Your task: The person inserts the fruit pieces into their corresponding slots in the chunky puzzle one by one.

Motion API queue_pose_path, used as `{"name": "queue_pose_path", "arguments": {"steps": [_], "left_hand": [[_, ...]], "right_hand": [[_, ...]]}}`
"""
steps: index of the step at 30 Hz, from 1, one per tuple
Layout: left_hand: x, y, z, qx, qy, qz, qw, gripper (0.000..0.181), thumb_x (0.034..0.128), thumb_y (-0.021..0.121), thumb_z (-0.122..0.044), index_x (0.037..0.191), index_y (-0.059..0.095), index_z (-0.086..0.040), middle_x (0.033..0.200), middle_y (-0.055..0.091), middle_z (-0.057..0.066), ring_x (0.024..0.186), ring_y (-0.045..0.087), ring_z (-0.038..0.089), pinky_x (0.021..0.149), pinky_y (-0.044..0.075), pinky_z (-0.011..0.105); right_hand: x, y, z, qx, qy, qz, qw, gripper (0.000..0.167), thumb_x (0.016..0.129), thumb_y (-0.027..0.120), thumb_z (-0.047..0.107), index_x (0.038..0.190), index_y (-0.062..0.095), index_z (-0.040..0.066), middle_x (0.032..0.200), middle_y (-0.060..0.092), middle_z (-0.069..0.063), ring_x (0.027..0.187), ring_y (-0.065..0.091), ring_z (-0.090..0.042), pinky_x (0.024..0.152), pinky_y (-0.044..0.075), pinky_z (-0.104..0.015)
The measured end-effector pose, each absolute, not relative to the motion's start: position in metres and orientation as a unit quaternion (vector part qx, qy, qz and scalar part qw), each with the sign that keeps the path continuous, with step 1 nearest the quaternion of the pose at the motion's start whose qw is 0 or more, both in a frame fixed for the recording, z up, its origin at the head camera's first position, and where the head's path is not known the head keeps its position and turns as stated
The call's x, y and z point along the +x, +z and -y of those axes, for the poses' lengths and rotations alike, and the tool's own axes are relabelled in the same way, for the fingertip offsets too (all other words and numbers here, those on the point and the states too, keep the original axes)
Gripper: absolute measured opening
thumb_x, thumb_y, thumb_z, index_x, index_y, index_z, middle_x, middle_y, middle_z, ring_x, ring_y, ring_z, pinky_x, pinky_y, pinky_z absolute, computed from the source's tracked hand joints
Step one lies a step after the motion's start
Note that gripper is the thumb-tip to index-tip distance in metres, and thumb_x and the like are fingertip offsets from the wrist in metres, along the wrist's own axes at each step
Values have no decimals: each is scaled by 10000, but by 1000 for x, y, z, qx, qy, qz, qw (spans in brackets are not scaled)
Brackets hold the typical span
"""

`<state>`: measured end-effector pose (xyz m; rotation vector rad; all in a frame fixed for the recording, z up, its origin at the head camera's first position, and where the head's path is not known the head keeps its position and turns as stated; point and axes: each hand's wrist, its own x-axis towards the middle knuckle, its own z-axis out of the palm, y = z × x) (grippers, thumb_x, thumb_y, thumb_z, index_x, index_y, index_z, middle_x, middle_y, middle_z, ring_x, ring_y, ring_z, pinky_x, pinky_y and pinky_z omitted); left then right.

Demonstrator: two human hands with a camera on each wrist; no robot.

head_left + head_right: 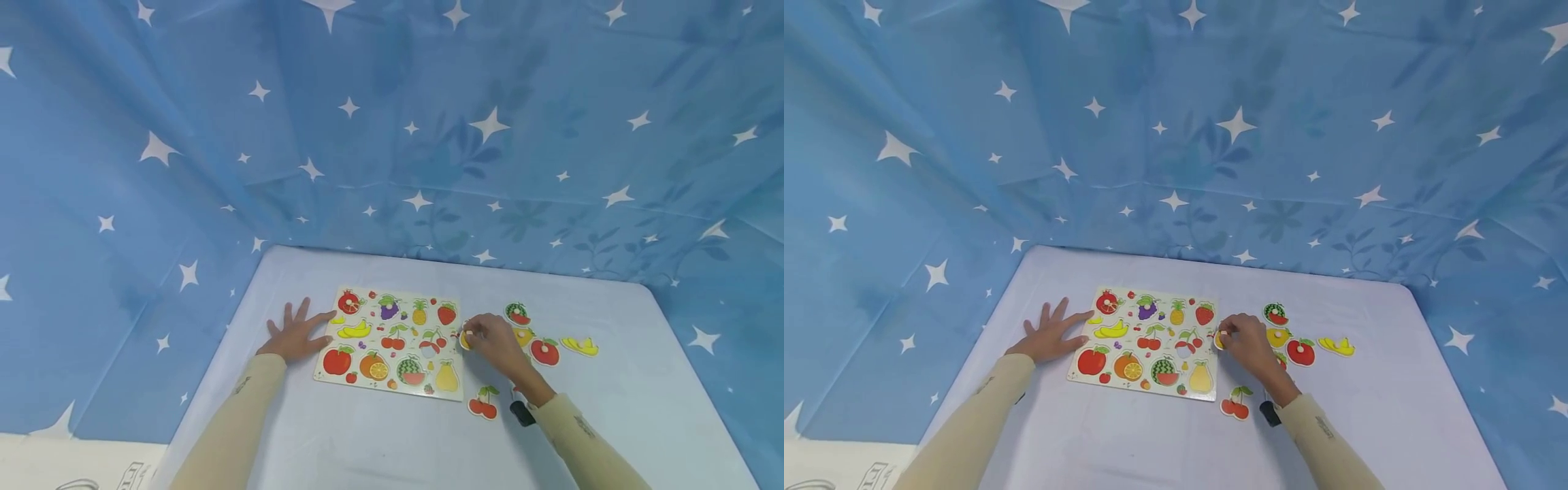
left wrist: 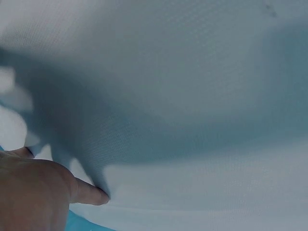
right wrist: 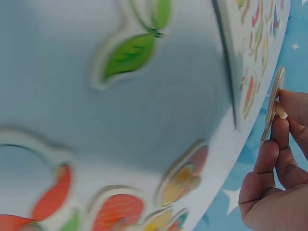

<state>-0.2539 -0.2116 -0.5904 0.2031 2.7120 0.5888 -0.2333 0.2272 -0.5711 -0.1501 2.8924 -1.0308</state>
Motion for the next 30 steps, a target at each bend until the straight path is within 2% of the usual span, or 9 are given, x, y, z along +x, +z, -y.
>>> {"name": "queue_pose_path", "arguments": {"steps": [7,13,24,30], "left_hand": [[-254,-590,212,69,206,-959,180,705,1016,679,-477,1657,429,-328,1776,20,231,1568,-95,588,1126,-40,865],[-253,-589,210,69,202,-959,185,705,1018,671,-488,1659,425,-330,1777,17,229,1572,-91,583,1128,-27,865],[-254,-587,211,66,202,-958,192,702,1025,674,-471,1663,420,-325,1776,5,233,1569,-100,585,1126,-39,865],[-254,-588,211,69,206,-958,189,707,1022,674,-483,1662,421,-322,1778,6,227,1570,-100,581,1129,-38,862]], "right_hand": [[-260,-563,-212,-117,-345,-931,16,84,952,757,-13,1030,758,19,1001,719,-89,1017,655,-330,937,518,-582],[-281,-553,-195,-151,-344,-927,-2,75,946,755,-23,1007,765,19,971,717,-93,1001,665,-344,944,491,-603],[-306,-543,-169,-186,-351,-918,0,55,959,749,-17,1009,756,5,1020,713,-128,1013,679,-341,927,553,-549],[-312,-549,-158,-164,-355,-920,33,52,977,731,-7,1024,751,5,1053,703,-136,1046,673,-333,900,580,-506]]}}
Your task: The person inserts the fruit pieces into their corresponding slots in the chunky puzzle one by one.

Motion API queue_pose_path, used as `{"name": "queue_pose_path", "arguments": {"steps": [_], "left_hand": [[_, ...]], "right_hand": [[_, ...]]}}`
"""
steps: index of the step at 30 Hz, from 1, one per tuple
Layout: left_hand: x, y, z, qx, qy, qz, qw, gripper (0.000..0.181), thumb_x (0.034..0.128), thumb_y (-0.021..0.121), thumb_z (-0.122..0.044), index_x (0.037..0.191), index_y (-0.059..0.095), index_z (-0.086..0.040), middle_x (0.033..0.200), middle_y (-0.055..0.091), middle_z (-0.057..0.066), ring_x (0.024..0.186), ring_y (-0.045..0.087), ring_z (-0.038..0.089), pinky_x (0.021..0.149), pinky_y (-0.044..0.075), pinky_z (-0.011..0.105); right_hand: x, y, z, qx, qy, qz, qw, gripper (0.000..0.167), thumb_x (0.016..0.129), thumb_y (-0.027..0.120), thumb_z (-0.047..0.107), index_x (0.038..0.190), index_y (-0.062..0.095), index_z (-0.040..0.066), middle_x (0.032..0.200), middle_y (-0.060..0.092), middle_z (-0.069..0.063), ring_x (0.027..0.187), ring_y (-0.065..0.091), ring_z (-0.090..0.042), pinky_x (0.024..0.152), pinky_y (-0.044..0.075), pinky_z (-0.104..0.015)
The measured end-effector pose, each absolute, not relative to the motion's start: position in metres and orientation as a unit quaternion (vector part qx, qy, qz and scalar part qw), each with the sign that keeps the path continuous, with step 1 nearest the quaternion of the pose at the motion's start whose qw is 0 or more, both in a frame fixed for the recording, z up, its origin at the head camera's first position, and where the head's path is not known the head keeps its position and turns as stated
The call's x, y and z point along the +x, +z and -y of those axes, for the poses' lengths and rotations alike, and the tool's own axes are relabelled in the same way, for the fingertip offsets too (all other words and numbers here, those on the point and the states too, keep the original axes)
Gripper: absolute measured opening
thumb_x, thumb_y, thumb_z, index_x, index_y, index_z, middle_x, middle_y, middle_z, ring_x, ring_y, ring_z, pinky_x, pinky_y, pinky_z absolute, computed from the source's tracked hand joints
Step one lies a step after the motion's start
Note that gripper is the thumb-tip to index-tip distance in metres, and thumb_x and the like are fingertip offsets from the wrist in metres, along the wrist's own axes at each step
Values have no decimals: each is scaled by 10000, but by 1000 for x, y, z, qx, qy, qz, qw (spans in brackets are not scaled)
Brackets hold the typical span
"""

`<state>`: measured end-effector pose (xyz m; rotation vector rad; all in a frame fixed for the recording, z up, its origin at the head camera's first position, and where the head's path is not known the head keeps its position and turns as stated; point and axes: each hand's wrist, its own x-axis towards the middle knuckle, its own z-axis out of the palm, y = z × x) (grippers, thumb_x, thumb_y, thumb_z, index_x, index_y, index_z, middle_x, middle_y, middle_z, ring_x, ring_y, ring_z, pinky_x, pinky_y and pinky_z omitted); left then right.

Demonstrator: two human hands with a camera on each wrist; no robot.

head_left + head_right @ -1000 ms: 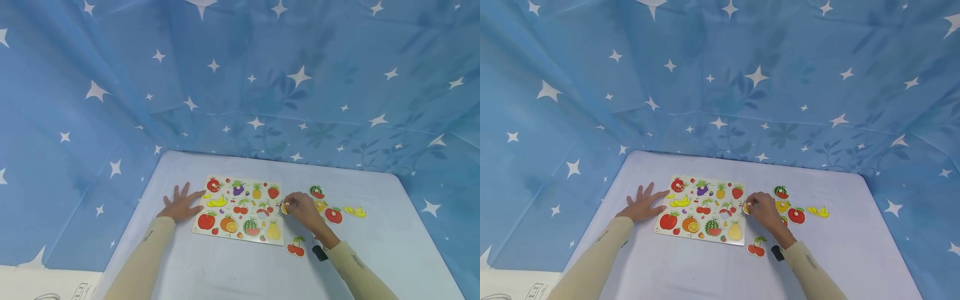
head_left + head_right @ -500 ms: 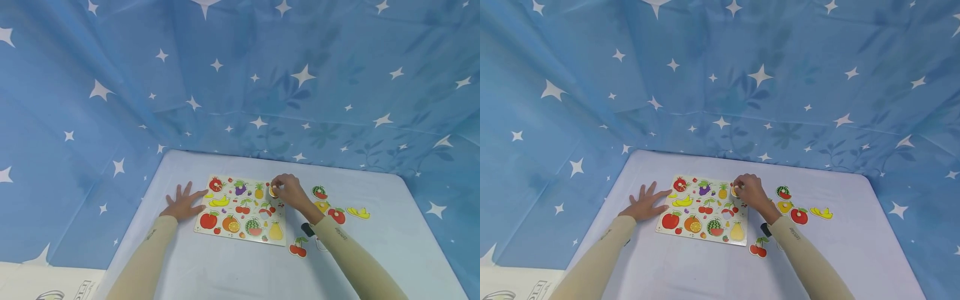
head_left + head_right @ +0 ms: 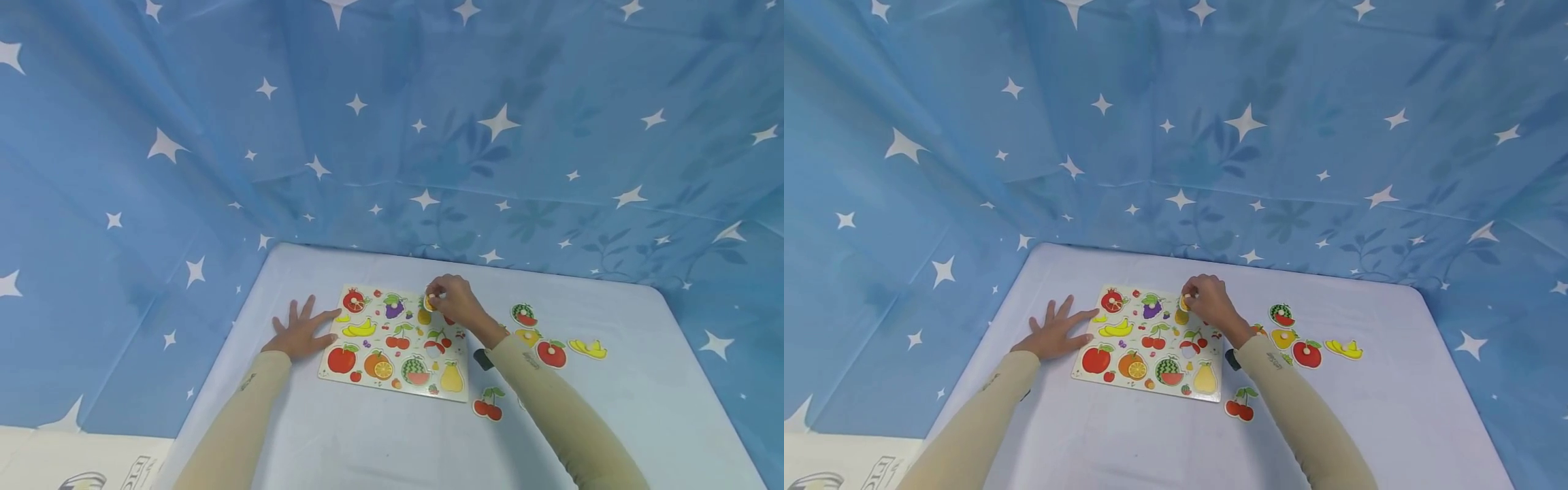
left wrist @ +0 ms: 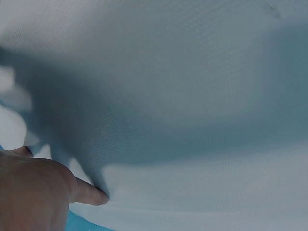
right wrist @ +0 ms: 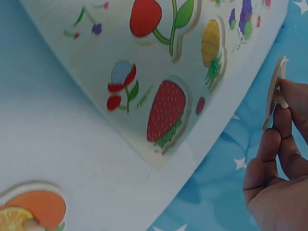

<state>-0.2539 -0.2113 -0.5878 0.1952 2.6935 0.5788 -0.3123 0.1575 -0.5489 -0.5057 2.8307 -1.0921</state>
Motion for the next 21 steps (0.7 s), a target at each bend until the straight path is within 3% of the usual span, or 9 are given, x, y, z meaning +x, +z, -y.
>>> {"name": "queue_pose_path", "arguments": {"steps": [6,21], "left_hand": [[-253,-590,212,67,208,-959,182,704,1022,677,-474,1662,420,-330,1779,18,221,1571,-95,580,1130,-37,861],[-258,-597,214,65,208,-958,185,704,1014,677,-504,1655,429,-354,1782,16,212,1575,-95,573,1128,-27,866]], "right_hand": [[-316,-557,-150,-169,-362,-915,59,58,974,725,-26,1019,753,-4,1033,698,-127,1006,678,-313,824,590,-453],[-321,-578,-145,-147,-340,-925,90,70,951,730,-28,947,751,39,992,693,-80,958,651,-255,840,581,-432]]}}
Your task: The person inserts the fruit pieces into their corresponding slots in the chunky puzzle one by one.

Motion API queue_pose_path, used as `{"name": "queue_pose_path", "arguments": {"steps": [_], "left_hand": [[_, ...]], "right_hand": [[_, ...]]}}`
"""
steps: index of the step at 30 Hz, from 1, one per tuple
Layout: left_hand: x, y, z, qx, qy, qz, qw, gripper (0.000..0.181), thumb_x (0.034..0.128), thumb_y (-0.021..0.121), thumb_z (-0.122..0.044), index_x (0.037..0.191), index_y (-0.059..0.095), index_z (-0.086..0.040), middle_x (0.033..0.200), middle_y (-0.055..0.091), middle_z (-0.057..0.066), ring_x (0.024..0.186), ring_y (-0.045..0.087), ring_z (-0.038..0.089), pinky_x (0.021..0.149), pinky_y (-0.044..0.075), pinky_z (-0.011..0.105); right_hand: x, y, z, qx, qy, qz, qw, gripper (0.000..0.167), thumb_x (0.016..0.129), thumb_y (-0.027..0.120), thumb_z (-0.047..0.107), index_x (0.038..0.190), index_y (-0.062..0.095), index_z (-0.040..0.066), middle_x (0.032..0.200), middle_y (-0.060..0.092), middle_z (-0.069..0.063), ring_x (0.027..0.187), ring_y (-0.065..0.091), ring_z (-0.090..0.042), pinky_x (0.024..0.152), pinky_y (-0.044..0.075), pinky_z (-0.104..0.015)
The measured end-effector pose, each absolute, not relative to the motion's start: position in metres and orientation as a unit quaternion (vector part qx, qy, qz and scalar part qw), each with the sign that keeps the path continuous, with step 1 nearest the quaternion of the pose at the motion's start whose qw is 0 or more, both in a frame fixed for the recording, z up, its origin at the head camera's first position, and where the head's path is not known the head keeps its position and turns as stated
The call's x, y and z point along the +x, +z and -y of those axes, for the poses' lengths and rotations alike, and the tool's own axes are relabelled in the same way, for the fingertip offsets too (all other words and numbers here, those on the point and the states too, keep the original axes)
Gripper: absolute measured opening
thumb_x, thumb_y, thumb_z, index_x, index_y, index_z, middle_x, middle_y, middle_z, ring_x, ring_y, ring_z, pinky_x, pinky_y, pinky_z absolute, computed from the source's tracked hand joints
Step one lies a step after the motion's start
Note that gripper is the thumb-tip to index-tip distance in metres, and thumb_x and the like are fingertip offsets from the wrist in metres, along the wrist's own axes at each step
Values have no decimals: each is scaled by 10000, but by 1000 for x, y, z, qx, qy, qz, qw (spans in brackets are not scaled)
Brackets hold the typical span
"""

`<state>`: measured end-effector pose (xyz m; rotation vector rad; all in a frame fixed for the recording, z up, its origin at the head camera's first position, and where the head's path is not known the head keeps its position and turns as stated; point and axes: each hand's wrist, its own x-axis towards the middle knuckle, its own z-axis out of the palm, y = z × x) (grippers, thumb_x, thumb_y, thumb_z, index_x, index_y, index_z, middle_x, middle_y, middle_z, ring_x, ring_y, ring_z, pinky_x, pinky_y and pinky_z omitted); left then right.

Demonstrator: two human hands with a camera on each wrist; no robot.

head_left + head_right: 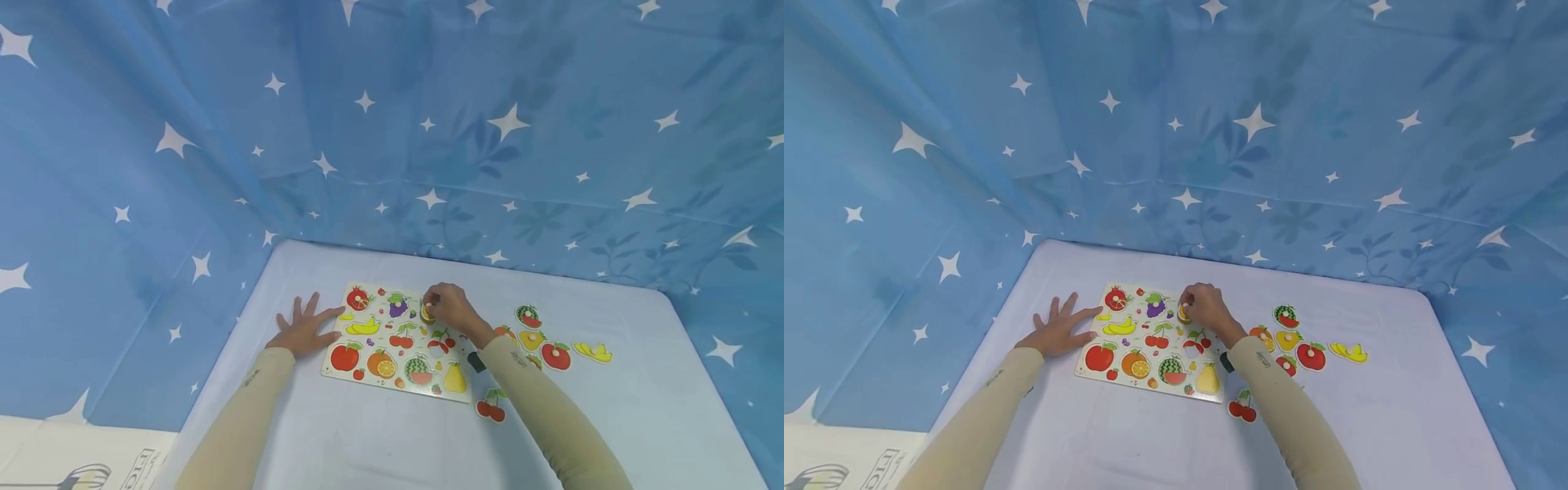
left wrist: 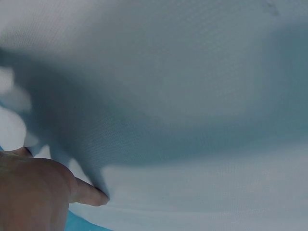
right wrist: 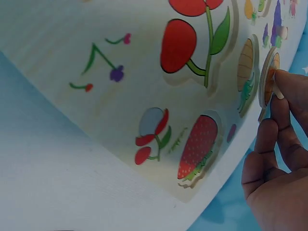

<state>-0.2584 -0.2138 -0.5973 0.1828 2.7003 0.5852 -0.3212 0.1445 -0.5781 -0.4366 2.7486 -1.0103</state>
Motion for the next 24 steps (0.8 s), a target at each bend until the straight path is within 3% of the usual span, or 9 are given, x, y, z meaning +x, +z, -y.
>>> {"name": "queue_pose_path", "arguments": {"steps": [24], "left_hand": [[-258,-597,215,66,219,-956,186,698,1018,682,-484,1654,434,-340,1781,4,217,1571,-115,578,1120,-52,868]], "right_hand": [[-316,-590,-137,-130,-317,-935,91,98,950,741,-27,919,742,66,987,679,-83,949,638,-260,876,574,-446]]}}
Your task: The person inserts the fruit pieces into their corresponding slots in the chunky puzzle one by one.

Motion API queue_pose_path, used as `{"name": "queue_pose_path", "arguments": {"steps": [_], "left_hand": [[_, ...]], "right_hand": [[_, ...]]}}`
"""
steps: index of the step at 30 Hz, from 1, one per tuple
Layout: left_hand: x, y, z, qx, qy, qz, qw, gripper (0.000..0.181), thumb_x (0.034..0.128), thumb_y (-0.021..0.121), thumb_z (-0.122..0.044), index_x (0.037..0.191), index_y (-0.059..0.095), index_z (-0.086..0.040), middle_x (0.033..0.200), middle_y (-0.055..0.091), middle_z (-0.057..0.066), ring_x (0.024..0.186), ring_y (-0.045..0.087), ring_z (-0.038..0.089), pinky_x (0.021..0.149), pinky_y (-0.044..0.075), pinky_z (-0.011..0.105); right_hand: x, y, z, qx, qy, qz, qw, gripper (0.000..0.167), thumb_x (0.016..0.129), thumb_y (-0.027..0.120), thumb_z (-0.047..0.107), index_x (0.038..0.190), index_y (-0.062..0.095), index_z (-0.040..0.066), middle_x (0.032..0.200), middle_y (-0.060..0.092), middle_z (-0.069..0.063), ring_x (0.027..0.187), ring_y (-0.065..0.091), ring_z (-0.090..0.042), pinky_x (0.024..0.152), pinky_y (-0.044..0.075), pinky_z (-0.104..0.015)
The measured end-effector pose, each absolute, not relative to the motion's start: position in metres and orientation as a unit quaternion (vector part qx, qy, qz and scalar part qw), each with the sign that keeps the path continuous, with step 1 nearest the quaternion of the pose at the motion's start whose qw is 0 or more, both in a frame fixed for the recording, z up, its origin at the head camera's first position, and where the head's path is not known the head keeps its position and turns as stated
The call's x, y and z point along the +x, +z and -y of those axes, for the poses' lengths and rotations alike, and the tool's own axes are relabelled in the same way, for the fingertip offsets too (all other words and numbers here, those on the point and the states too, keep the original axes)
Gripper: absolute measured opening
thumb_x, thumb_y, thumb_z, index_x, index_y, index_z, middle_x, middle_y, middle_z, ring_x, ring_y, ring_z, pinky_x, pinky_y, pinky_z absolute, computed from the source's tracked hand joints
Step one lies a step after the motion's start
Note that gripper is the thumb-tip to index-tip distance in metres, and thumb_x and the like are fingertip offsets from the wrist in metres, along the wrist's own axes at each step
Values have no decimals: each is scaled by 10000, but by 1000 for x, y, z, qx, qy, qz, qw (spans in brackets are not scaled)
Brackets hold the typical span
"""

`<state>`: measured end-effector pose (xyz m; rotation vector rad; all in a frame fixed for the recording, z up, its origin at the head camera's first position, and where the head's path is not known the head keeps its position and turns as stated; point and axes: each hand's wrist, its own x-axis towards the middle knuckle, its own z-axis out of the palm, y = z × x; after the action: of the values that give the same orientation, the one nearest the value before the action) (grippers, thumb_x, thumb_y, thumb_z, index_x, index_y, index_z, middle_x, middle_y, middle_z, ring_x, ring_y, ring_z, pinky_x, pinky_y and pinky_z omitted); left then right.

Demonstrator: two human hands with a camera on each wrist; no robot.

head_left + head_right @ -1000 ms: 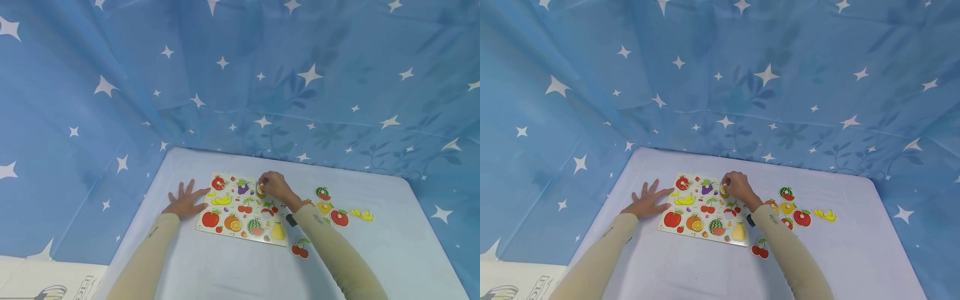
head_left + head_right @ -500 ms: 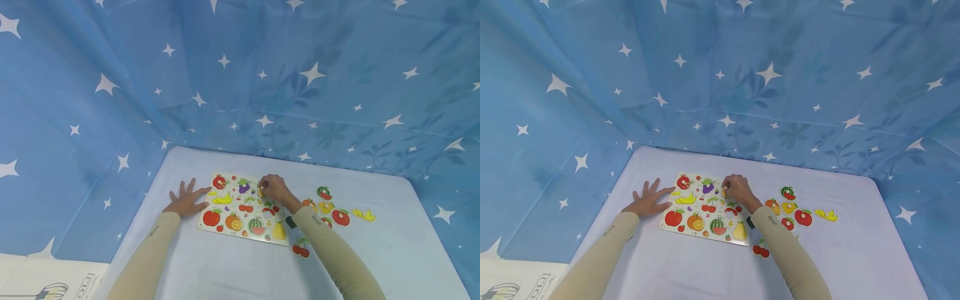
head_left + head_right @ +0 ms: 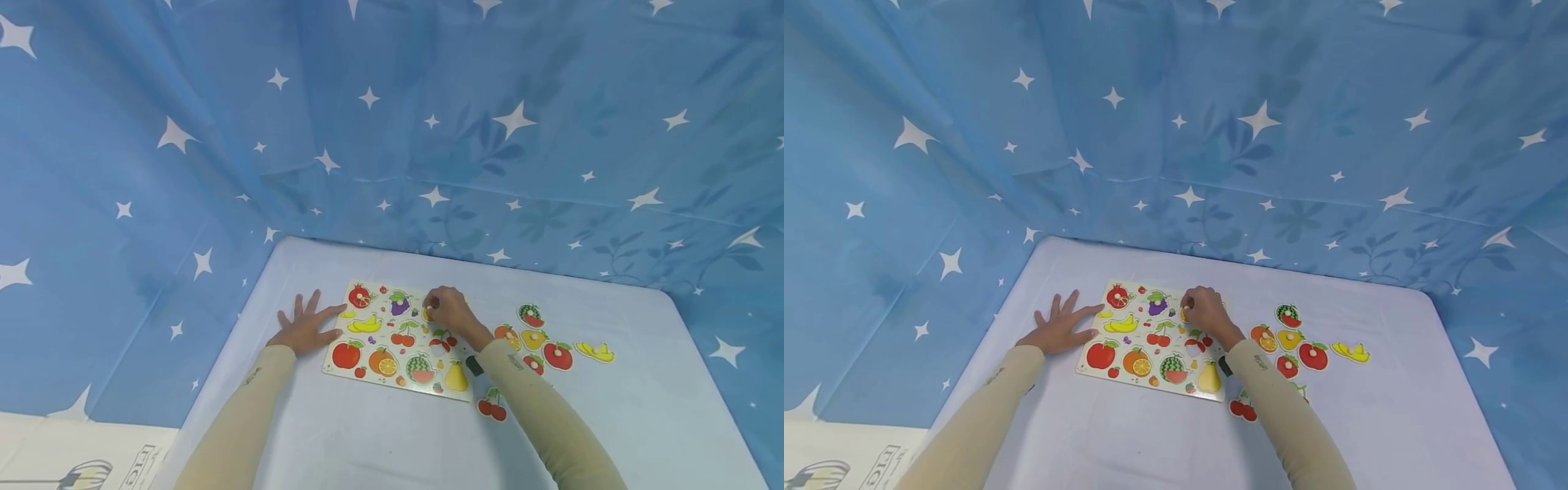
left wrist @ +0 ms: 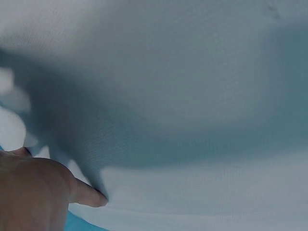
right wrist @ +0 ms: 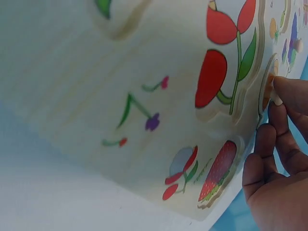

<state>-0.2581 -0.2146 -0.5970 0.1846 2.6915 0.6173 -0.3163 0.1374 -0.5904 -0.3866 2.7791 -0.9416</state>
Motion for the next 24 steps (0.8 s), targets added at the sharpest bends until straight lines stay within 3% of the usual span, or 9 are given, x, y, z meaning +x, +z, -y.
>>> {"name": "queue_pose_path", "arguments": {"steps": [14,24], "left_hand": [[-259,-599,214,68,215,-955,191,700,1022,673,-499,1659,423,-351,1782,-4,210,1572,-119,573,1124,-49,866],[-259,-600,215,67,216,-955,190,707,1018,677,-505,1660,419,-359,1783,-15,207,1572,-123,570,1124,-51,864]], "right_hand": [[-314,-588,-142,-144,-329,-929,89,28,963,749,16,991,749,21,994,688,-88,937,643,-262,857,574,-459],[-318,-567,-162,-125,-376,-915,71,248,1004,725,80,1214,722,-51,1199,704,-207,1164,636,-399,993,537,-559]]}}
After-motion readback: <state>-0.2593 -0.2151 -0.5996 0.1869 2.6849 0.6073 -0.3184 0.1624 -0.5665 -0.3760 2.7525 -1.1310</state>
